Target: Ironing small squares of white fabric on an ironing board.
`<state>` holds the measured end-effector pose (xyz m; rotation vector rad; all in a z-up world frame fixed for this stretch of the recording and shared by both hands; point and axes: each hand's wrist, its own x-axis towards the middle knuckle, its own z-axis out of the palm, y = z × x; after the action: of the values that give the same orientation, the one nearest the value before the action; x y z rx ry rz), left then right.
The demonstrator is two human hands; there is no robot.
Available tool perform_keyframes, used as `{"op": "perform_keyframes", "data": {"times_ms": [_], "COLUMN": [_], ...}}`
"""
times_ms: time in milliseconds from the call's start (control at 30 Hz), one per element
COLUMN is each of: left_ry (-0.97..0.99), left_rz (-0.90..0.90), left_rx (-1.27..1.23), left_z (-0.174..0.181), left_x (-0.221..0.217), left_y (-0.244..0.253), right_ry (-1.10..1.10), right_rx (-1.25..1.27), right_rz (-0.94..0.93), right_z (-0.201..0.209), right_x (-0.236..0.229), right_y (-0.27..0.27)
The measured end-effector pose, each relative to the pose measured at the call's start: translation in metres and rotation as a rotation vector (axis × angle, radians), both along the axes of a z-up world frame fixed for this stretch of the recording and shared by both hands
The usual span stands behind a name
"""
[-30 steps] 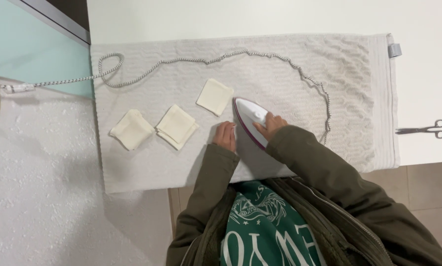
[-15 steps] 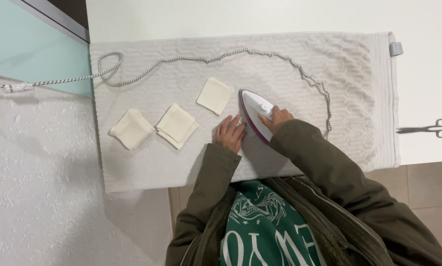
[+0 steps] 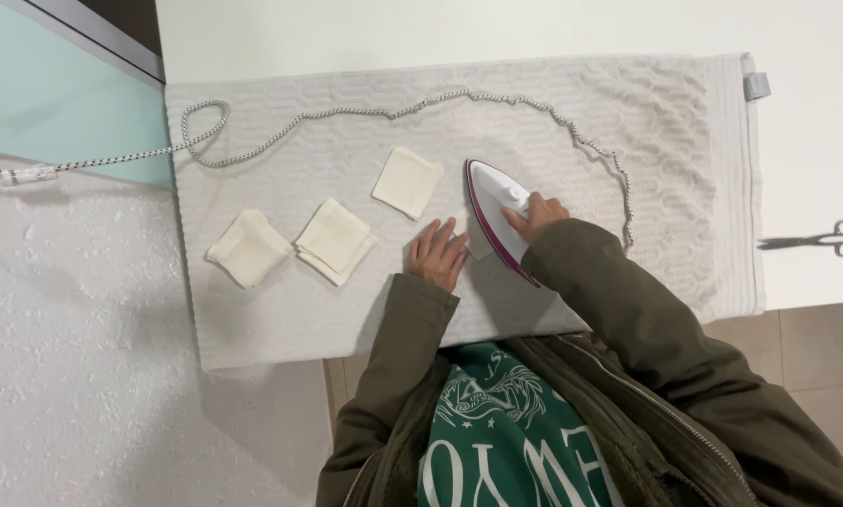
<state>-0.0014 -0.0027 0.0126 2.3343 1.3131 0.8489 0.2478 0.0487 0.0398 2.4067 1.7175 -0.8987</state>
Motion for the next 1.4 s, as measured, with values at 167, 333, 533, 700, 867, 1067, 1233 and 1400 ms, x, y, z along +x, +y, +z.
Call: {"op": "perform_keyframes", "data": {"times_ms": [167,333,533,700,867,1067,1233,1400], "left_ry": [0.053,0.176,0.343,0.25,0.276,0.284,0.311,0.273], "left_rz": [0.024,0.109,0.119,0.109,0.112,0.108,0.117,0.095], "left_rx": [-0.015,-0.061,-0.113,-0.146,-0.11,-0.147,-0.13,-0.133], "left_z": [0.008,0.009,0.007,0.011,0.008,0.008,0.008,0.005], "left_x": [0.027,0.051,0.052,0.051,0.051,0.051,0.052,0.051], "left_y": [0.005,0.006,0.008,0.005,0.007,0.008,0.006,0.006], "right_ry": [0.024,0.026,0.011,0.035,0.006,0.001,0.011,-0.01], "right_rx": [0.011,0.045,0.063,-0.01,0.045,0.025,0.039,0.011], "right_rz": [-0.012,-0.014,-0.015,-0.033,-0.017,-0.002,0.002,0.004], "right_z": [0.01,0.016,0.018,0.022,0.017,0.009,0.012,0.013], "right_x": [-0.002,-0.004,-0.005,-0.009,-0.007,-0.001,-0.002,-0.006], "right_y": [0.001,0.01,0.009,0.01,0.016,0.012,0.011,0.018]}}
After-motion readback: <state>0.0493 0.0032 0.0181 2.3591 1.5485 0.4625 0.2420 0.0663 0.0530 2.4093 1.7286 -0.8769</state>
